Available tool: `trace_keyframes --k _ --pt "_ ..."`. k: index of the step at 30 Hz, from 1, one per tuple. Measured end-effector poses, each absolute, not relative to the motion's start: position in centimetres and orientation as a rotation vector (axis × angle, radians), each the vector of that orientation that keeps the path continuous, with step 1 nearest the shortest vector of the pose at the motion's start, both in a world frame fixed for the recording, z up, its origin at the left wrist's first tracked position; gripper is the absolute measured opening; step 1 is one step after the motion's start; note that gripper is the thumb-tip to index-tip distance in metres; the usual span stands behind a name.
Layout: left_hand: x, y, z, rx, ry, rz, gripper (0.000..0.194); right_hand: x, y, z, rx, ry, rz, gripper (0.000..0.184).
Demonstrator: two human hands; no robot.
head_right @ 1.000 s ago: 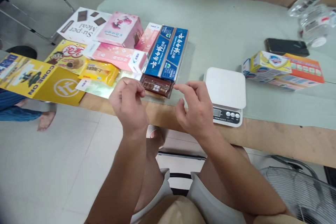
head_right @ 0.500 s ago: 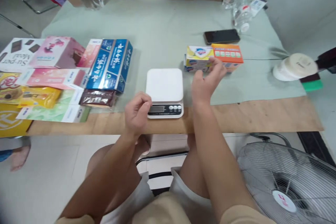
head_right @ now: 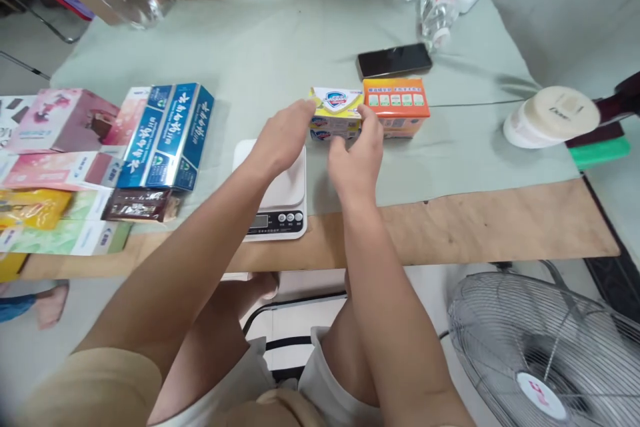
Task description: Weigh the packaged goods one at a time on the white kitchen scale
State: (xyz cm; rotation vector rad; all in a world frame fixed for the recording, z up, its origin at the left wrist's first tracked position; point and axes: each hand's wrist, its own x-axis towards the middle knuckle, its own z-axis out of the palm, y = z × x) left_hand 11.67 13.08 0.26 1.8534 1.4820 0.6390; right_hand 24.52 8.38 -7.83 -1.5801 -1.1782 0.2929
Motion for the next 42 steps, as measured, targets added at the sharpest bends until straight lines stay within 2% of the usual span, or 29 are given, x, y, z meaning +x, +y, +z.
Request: trace_keyframes --k 7,13,18,22,25,29,31,38,42 --pt "10.3 11.2 0.3 1.735 1.116 1.168 0.031 22.4 7.8 -4.9 -1.346 -1.014 0.415 0.046" --pt "4.0 5.5 0.1 1.656 1.103 1.418 0.045 19.5 5.6 -2.3 -1.222 -1.029 0.580 0.025" --pt "1.2 1.9 -2.3 1.535 1.332 1.340 0.037 18.1 3.0 -2.6 -1.357 -1.092 0.615 0.023" --pt "-0.7 1.8 -3.7 1.668 1.502 1.309 0.036 18.5 1.7 -3.2 -1.421 -1.186 0.481 0.020" --pt "-2.2 2.3 -4.4 1.827 1.508 1.223 0.050 18.7 1.8 -3.8 -1.501 -1.225 0.382 0.020" --pt "-2.7 2.9 -4.7 1.940 1.386 1.031 0.074 18.4 2.3 -4.3 -1.524 -1.264 0.394 0.021" --pt "-2.4 3.3 -4.6 1.952 1.355 0.968 0.080 18.2 2.4 -4.5 -1.515 -1.286 0.416 0.019" --pt "-2.2 3.6 -3.4 1.985 1.362 0.916 0.073 17.4 2.3 -4.4 -1.442 -1.360 0.437 0.021" --pt "-3.1 2.5 -2.7 1.927 1.423 1.063 0.062 15.5 3.0 -3.5 -1.379 -1.473 0.463 0.024"
